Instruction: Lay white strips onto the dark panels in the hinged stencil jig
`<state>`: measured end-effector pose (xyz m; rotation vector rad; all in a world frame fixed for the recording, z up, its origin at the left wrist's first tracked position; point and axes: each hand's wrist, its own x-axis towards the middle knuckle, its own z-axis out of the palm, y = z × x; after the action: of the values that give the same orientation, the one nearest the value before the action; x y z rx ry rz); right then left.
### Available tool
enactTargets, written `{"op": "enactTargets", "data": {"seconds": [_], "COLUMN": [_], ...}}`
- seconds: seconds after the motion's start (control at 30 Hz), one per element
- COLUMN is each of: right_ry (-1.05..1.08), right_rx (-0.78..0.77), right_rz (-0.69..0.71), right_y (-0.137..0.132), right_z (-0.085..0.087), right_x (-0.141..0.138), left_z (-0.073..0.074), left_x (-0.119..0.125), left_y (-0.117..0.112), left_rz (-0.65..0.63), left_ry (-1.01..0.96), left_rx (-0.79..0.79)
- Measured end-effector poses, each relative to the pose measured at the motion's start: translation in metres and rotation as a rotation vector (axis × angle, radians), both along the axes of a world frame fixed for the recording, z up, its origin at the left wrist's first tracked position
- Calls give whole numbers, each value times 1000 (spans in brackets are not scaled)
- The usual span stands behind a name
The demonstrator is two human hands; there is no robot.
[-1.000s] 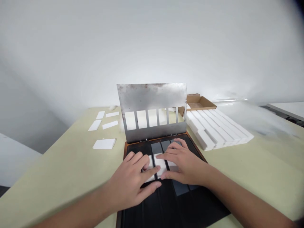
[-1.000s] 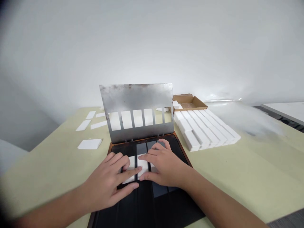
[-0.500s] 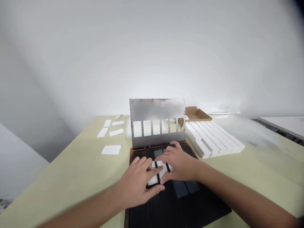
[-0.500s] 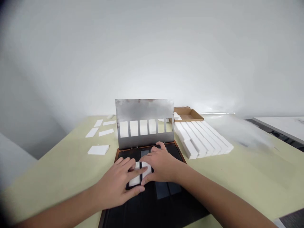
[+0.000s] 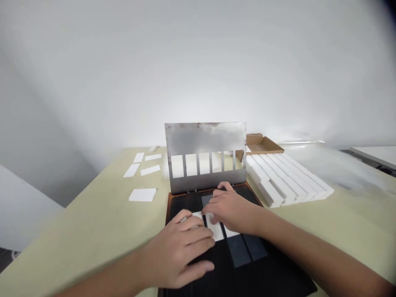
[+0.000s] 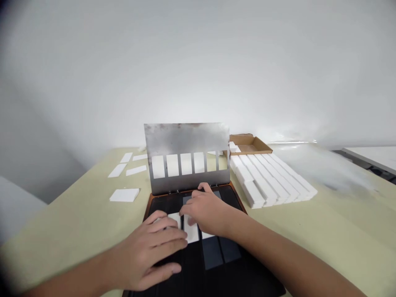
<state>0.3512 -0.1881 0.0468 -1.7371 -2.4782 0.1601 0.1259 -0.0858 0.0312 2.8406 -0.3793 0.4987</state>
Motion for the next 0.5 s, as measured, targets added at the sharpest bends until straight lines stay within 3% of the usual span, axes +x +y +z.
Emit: {"op": "enactTargets", "data": {"seconds": [0.07,0.23,0.37,0.5], "right_ry": [15,55,9,-107], "right_rx": [1,-24,8,12], "right_rz": [9,-14,-169,-235], "right_y": [-1,-5,-9,-7], "right_z": [-1,13,21,14], "right_x": [2,5,6,6], "left_z": [6,12,10,10], "left_x": [3,9,7,6], "left_y": [0,0,0,-1], "left_rz": [-82,-27,-20,-19], "left_ry": [-8,-10,9,35], "left_rx": [3,-13,-5,14]}}
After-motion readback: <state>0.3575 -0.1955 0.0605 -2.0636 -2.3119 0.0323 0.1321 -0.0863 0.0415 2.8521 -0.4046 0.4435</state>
